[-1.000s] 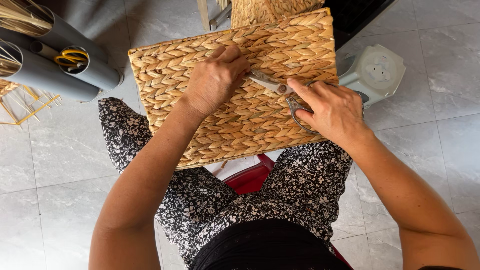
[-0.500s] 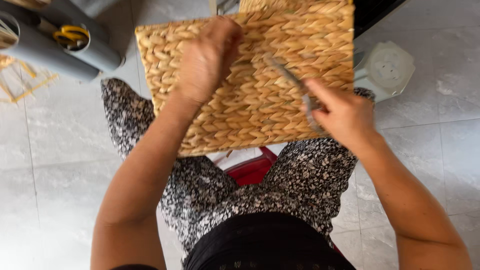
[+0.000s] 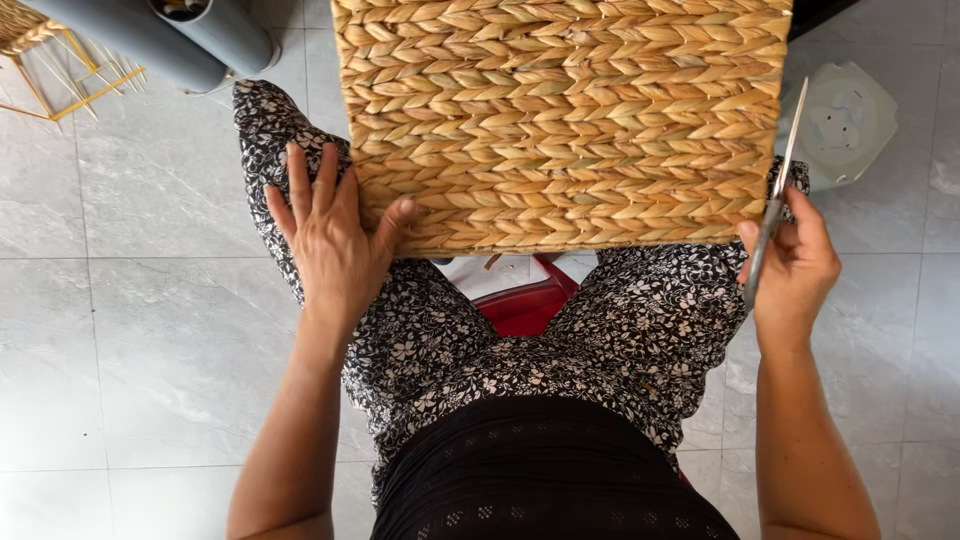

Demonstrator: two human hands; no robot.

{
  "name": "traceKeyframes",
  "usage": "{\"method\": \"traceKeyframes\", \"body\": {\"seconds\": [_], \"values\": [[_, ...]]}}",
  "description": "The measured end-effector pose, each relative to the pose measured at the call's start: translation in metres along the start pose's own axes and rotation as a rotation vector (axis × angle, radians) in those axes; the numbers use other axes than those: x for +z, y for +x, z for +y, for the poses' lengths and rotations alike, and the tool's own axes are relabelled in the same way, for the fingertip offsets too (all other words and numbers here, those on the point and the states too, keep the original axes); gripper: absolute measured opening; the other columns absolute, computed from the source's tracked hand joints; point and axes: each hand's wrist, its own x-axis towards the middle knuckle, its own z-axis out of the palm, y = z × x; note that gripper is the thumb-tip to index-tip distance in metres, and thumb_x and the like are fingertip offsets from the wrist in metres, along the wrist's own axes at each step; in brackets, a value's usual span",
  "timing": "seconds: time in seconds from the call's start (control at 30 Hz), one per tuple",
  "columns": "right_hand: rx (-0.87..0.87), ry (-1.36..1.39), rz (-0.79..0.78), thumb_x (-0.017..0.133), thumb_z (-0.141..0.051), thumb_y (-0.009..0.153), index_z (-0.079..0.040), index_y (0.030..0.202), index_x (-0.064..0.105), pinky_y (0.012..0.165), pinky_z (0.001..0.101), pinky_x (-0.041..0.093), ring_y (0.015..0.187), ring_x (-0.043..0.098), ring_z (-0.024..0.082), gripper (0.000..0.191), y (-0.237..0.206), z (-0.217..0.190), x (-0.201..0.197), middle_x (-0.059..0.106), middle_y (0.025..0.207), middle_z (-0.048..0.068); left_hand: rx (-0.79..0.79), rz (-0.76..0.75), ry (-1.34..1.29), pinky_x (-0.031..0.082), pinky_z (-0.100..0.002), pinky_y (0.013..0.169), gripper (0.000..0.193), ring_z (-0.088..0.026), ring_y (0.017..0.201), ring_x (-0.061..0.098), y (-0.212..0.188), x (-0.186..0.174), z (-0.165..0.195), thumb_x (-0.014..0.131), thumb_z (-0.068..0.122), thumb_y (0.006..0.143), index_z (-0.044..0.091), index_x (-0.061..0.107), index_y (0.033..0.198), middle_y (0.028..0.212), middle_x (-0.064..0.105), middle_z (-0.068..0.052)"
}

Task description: The person sits with a woven water-hyacinth basket on their lap and uses scissors to trim off the protruding ends of wooden sticks sticking out of the basket's rim and sides. They rotate and reposition the basket repeatedly to reach and cut the stick ends on different faces.

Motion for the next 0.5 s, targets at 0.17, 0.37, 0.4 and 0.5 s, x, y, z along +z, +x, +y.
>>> {"method": "traceKeyframes", "body": {"seconds": [0.17, 0.37, 0.4, 0.5], "values": [[0.027, 0.095, 0.027, 0.075, -0.004, 0.107, 0.002, 0.147, 0.061, 0.049, 0.0225, 0.038, 0.059, 0.052, 0.004, 0.043, 0.033, -0.006, 0.011, 0.065, 0.088, 0.0, -0.091, -0.137, -0.229, 0.01, -0.068, 0.123, 0.078, -0.044, 0.151, 0.037, 0.043, 0.0, -0.015, 0.045, 0.068, 0.1, -0.001, 0.069, 0.128, 0.141, 0.063, -0.018], [0.077, 0.311, 0.099, 0.076, -0.004, 0.104, 0.0, 0.143, 0.064, 0.045, 0.0213, 0.036, 0.053, 0.052, 0.005, 0.041, 0.062, -0.03, 0.015, 0.069, 0.087, 0.002, 0.006, -0.098, -0.973, 0.049, -0.05, 0.111, 0.089, -0.035, 0.13, 0.061, 0.1, -0.026, 0.002, 0.053, 0.075, 0.1, -0.001, 0.046, 0.146, 0.133, 0.064, -0.025], [0.083, 0.334, 0.087, 0.075, -0.005, 0.103, 0.0, 0.142, 0.063, 0.044, 0.021, 0.036, 0.052, 0.051, 0.005, 0.041, 0.061, -0.035, 0.015, 0.068, 0.087, 0.002, 0.096, -0.051, -1.004, 0.048, -0.049, 0.11, 0.088, -0.037, 0.13, 0.059, 0.11, -0.03, 0.008, 0.055, 0.073, 0.103, -0.002, 0.042, 0.147, 0.133, 0.062, -0.028], [0.093, 0.356, 0.077, 0.074, -0.007, 0.1, -0.001, 0.14, 0.063, 0.041, 0.0205, 0.035, 0.049, 0.05, 0.005, 0.042, 0.049, -0.05, 0.016, 0.066, 0.085, 0.0, 0.173, 0.004, -0.918, 0.054, -0.045, 0.101, 0.085, -0.033, 0.118, 0.067, 0.147, -0.05, 0.017, 0.052, 0.076, 0.101, 0.0, 0.051, 0.141, 0.121, 0.069, -0.023]]}}
